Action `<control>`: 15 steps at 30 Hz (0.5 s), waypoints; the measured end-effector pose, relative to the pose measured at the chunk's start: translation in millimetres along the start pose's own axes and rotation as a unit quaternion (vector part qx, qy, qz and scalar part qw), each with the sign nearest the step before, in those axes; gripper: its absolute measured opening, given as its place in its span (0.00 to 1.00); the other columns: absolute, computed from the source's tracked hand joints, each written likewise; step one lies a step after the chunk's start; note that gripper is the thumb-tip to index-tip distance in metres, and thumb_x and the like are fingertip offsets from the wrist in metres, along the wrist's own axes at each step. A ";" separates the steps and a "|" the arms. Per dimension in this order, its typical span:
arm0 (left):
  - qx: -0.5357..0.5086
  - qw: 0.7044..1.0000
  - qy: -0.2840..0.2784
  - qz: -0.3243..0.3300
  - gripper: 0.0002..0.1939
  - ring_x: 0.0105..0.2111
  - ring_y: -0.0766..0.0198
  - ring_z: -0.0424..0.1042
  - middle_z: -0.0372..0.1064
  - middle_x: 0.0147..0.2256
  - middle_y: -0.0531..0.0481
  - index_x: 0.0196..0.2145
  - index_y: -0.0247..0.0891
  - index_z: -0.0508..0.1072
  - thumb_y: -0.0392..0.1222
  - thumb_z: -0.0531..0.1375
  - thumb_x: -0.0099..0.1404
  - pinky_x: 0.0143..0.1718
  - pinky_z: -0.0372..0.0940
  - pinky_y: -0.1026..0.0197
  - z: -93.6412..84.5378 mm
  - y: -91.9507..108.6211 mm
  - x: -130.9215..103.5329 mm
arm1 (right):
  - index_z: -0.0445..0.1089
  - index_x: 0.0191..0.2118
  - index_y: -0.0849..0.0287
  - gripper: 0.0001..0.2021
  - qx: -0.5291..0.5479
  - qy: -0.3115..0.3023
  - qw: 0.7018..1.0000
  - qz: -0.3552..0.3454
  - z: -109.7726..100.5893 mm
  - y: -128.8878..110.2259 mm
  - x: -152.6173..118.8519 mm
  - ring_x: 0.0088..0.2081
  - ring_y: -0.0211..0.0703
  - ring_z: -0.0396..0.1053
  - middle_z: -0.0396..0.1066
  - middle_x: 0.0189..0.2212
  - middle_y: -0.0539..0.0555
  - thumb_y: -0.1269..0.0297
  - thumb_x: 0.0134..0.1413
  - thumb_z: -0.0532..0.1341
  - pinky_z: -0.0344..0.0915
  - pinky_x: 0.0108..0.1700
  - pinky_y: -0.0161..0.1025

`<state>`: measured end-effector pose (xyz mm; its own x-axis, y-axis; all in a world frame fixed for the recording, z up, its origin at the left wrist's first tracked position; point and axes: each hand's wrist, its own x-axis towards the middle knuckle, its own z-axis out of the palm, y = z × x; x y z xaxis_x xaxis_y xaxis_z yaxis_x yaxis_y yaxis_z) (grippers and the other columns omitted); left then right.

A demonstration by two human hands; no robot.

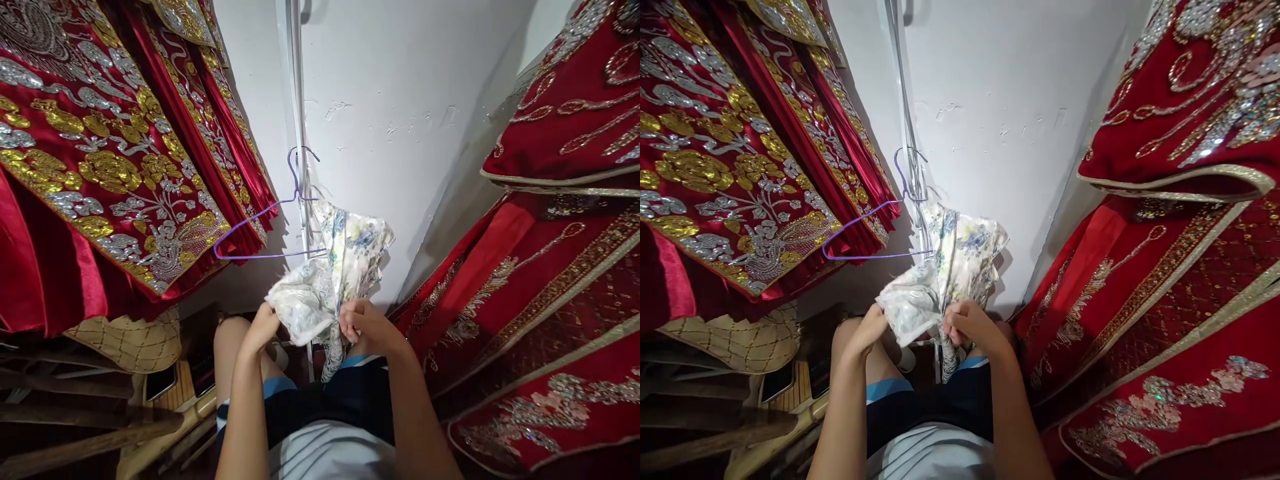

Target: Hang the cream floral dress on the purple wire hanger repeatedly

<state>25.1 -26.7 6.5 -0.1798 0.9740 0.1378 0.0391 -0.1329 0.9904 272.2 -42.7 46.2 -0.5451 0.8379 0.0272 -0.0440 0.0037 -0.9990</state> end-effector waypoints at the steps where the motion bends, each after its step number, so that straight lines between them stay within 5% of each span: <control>1: 0.002 0.999 -0.032 -0.011 0.15 0.28 0.58 0.70 0.71 0.24 0.49 0.30 0.35 0.76 0.49 0.69 0.51 0.31 0.66 0.60 0.4 4.9 -4.0 | 0.68 0.18 0.57 0.12 -0.040 -0.021 0.998 0.035 -2.3 -1.0 -2.3 0.20 0.37 0.59 0.63 0.14 0.48 0.67 0.49 0.58 0.58 0.29 0.37; 4: -0.080 0.994 -0.073 0.011 0.19 0.29 0.61 0.69 0.71 0.29 0.48 0.34 0.36 0.73 0.57 0.64 0.60 0.31 0.64 0.61 8.7 21.2 -16.8 | 0.72 0.24 0.57 0.12 -0.125 0.025 0.988 0.086 -2.2 2.9 0.5 0.28 0.42 0.67 0.72 0.23 0.52 0.61 0.56 0.59 0.61 0.33 0.38; 8: -0.107 0.974 -0.153 0.128 0.15 0.38 0.57 0.71 0.72 0.39 0.44 0.34 0.38 0.71 0.54 0.60 0.67 0.41 0.66 0.57 32.4 48.0 -35.2 | 0.74 0.36 0.55 0.21 -0.058 0.125 0.991 0.005 10.5 14.1 17.3 0.44 0.49 0.71 0.75 0.38 0.56 0.42 0.62 0.55 0.67 0.45 0.42; 12: 0.013 0.969 -0.152 0.192 0.11 0.47 0.54 0.70 0.71 0.43 0.43 0.36 0.39 0.75 0.48 0.59 0.70 0.52 0.63 0.53 47.6 67.1 -41.3 | 0.73 0.43 0.55 0.28 0.090 0.013 0.995 -0.035 24.1 8.7 28.7 0.44 0.48 0.72 0.75 0.38 0.55 0.36 0.63 0.49 0.68 0.45 0.42; 15: 0.069 0.970 -0.069 0.223 0.11 0.55 0.51 0.65 0.69 0.48 0.41 0.41 0.40 0.77 0.49 0.60 0.69 0.60 0.58 0.50 40.8 67.7 -34.4 | 0.73 0.43 0.58 0.22 0.057 -0.051 0.997 -0.033 25.1 -10.7 31.5 0.38 0.45 0.72 0.74 0.35 0.53 0.44 0.52 0.67 0.68 0.42 0.40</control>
<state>74.1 -61.7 68.2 0.0174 0.8423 0.5388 0.2158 -0.5294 0.8205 234.4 -30.1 58.6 -0.6195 0.7784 0.1017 -0.1739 -0.0097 -0.9847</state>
